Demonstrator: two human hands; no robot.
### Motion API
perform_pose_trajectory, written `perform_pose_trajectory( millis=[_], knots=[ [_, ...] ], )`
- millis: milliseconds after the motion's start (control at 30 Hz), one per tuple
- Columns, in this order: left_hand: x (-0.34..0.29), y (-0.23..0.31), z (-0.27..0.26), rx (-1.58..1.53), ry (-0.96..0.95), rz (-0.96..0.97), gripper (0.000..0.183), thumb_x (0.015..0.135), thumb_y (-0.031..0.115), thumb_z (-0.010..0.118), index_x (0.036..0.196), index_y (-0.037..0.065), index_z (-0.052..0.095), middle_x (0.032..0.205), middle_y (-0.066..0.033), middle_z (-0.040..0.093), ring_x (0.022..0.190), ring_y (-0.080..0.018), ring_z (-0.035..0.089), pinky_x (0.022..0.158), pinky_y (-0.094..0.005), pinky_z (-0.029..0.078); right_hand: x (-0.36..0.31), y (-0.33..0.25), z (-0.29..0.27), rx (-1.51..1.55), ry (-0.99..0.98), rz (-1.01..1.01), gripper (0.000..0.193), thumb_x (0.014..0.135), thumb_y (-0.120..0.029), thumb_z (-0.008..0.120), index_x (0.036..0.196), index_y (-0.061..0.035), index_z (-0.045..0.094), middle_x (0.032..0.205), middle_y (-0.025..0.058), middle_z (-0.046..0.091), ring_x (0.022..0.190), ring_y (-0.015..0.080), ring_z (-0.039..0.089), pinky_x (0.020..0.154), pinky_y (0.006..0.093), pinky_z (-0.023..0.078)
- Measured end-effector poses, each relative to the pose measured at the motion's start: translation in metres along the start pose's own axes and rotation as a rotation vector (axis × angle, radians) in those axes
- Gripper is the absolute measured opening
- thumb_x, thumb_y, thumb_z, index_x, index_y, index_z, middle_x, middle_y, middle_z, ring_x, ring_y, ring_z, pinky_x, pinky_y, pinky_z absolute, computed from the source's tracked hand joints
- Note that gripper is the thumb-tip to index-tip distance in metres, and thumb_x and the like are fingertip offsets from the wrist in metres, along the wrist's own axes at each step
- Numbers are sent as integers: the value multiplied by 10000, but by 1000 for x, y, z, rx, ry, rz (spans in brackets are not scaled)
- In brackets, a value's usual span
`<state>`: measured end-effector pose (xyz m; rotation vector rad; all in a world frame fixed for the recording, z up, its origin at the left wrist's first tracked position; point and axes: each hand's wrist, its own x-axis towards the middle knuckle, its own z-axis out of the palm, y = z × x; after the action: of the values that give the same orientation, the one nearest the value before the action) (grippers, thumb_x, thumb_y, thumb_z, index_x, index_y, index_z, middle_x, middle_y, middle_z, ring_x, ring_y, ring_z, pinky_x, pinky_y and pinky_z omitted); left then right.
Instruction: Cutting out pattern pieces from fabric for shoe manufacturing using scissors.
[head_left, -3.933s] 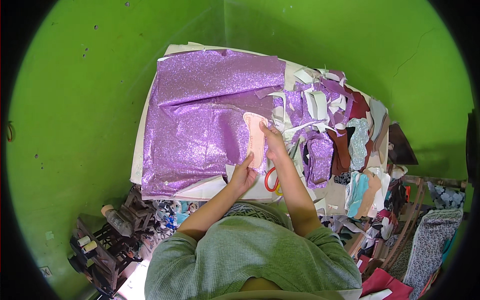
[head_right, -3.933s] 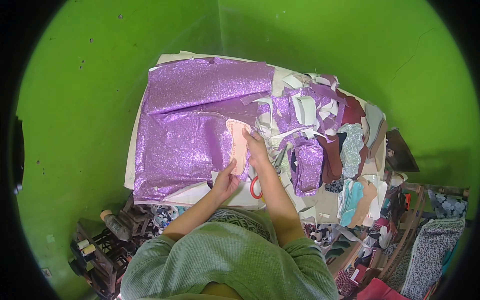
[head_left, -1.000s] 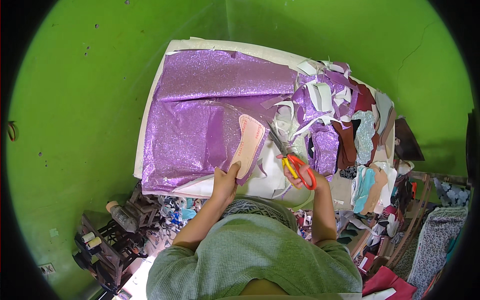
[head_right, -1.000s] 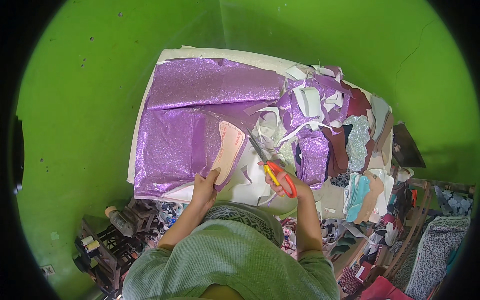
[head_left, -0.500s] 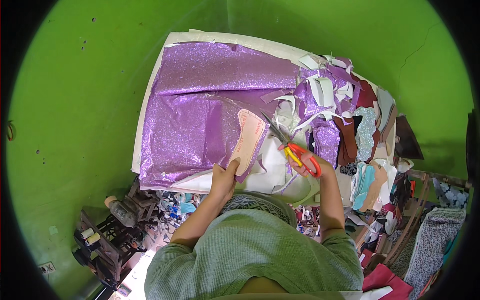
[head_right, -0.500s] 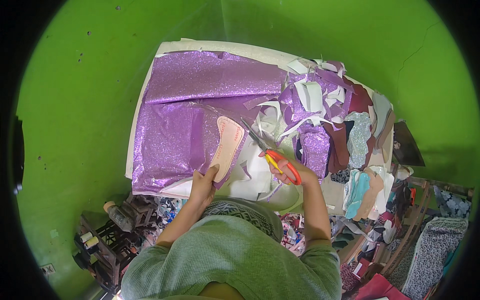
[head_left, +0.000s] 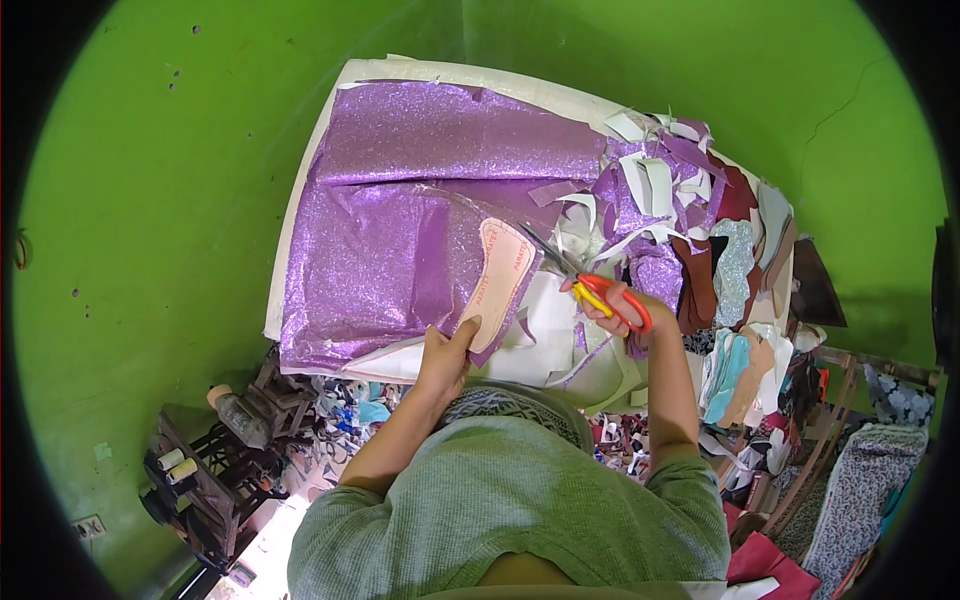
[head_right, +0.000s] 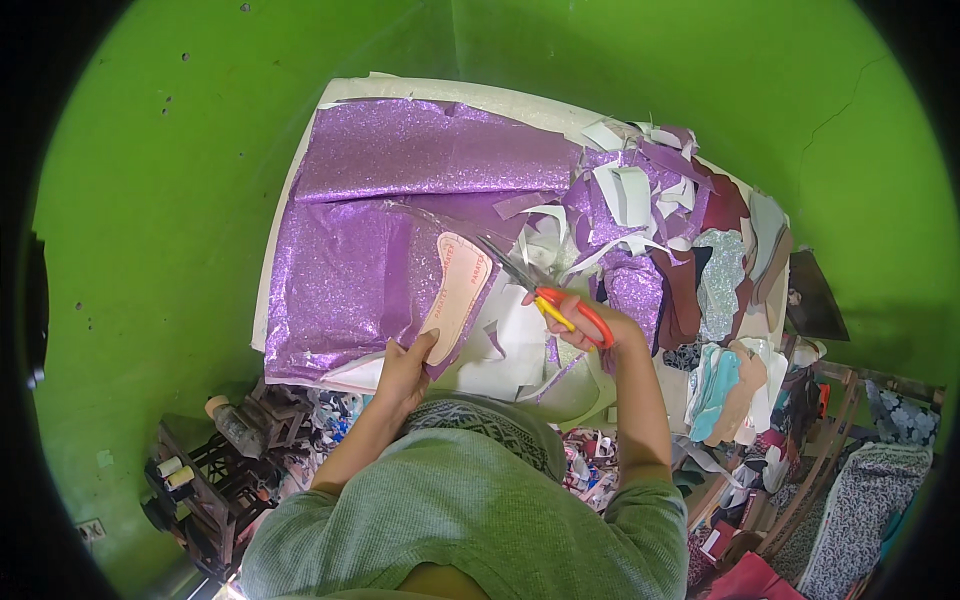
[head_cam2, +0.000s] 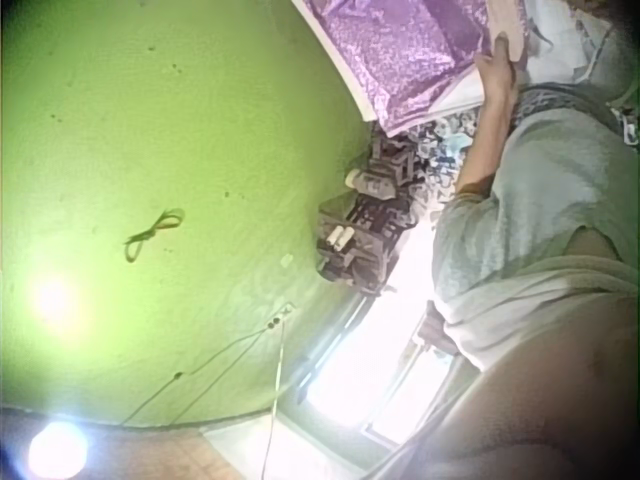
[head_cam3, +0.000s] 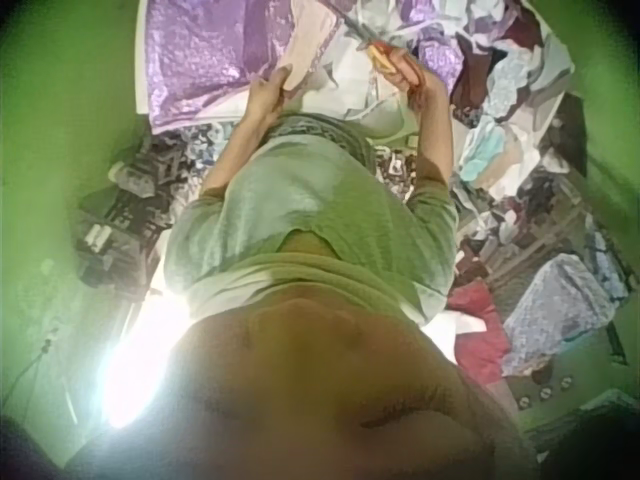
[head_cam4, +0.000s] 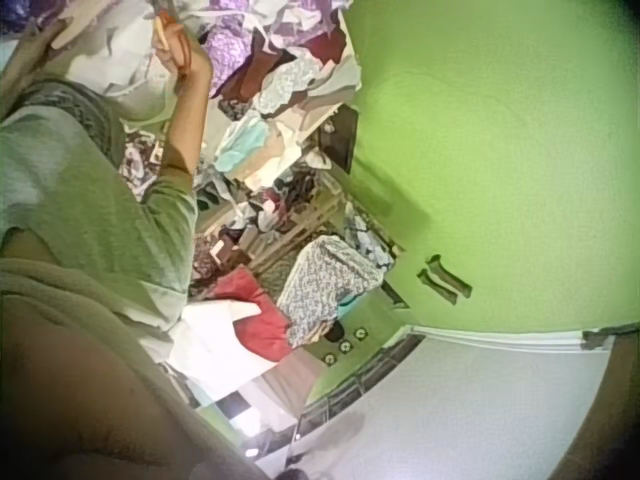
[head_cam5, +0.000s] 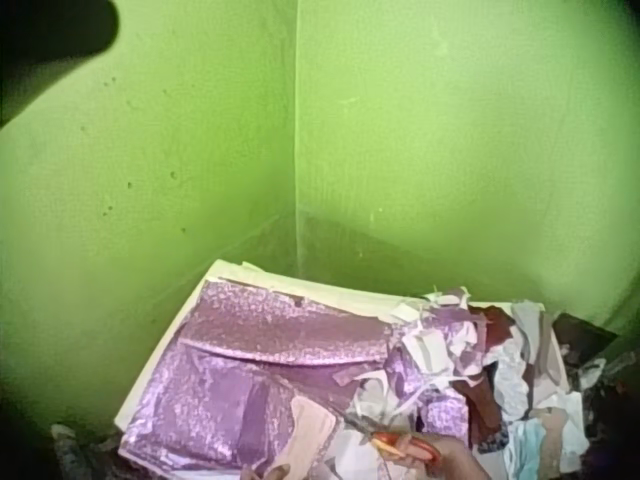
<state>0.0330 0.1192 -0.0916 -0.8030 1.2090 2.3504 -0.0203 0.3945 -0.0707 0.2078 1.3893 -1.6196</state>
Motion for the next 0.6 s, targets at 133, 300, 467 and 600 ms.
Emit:
perform_pose_trajectory(
  millis=[133,300,467,600],
  knots=[
    [3,1,-6,46,-15,-39,269,823,14,537,1060,-95,468,995,-179,578,839,-232,614,703,-337,551,5,-11,-13,41,-140,17,507,743,-137,444,1240,-60,379,610,-20,361,426,27,335,323,167,213],
    [2,2,-3,5,8,-6,227,799,31,590,973,-96,517,893,-144,604,751,-172,614,607,-275,510,4,-16,-7,-53,-129,37,491,731,-119,450,1216,-67,396,604,-16,369,400,27,323,324,151,196],
    [6,-4,-9,13,82,-13,228,783,39,620,932,-98,516,879,-155,598,734,-171,612,552,-257,504,6,-12,-6,-109,-73,19,502,723,-188,468,1204,-64,398,607,-17,368,385,32,295,315,167,197],
    [3,-3,-9,3,50,-32,236,781,46,624,931,-101,514,877,-160,596,726,-173,614,540,-254,503,12,-17,-2,-32,-146,21,524,747,-280,472,1218,-68,384,619,-24,364,394,32,289,315,173,202]
  ],
)
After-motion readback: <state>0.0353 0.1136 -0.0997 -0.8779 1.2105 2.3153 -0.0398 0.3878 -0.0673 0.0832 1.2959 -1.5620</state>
